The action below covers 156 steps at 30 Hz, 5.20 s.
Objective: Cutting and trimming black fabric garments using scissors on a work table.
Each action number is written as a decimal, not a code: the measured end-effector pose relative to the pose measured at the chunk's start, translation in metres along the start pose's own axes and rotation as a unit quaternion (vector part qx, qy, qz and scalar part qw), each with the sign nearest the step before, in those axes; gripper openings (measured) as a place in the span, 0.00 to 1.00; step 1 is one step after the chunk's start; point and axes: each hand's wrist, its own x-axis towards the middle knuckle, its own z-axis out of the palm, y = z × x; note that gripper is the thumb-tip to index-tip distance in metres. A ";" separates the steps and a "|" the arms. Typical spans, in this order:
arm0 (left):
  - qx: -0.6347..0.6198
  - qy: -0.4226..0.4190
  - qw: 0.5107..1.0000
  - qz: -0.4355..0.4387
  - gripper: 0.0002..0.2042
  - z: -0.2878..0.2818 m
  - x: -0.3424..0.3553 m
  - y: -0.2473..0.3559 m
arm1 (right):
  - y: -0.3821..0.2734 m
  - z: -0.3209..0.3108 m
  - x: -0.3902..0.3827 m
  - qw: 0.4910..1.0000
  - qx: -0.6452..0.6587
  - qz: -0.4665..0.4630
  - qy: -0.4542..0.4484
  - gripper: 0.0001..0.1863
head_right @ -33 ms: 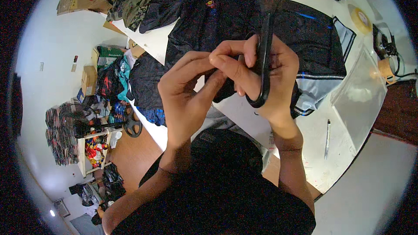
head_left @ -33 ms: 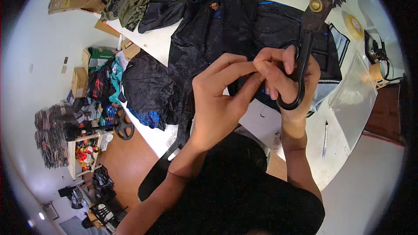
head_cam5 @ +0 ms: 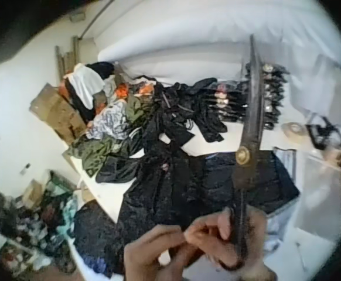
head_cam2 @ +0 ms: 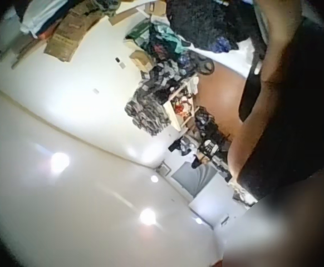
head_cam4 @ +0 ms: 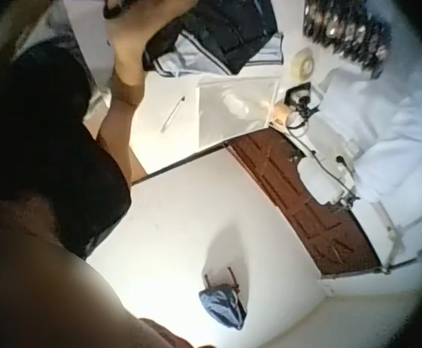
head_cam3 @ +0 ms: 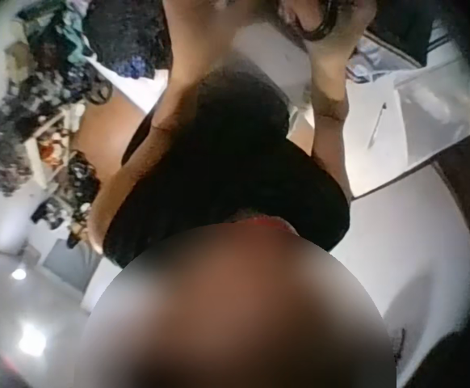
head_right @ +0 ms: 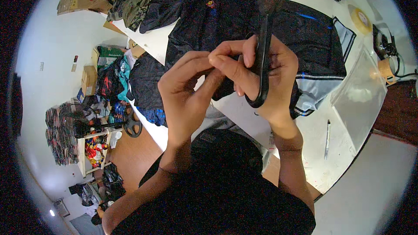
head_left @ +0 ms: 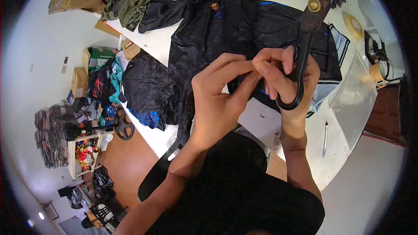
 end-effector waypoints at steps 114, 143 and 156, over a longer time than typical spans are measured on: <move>-0.337 0.152 0.832 -0.413 0.12 0.015 -0.082 -0.130 | 0.014 -0.027 0.012 0.980 0.052 0.106 -0.162 0.18; -0.404 0.249 0.878 0.060 0.21 -0.087 0.013 -0.022 | 0.023 0.012 -0.011 0.926 -0.063 0.185 -0.322 0.36; -0.414 0.269 0.859 0.138 0.27 -0.098 0.024 0.003 | 0.021 0.016 -0.037 0.938 0.051 0.216 -0.265 0.48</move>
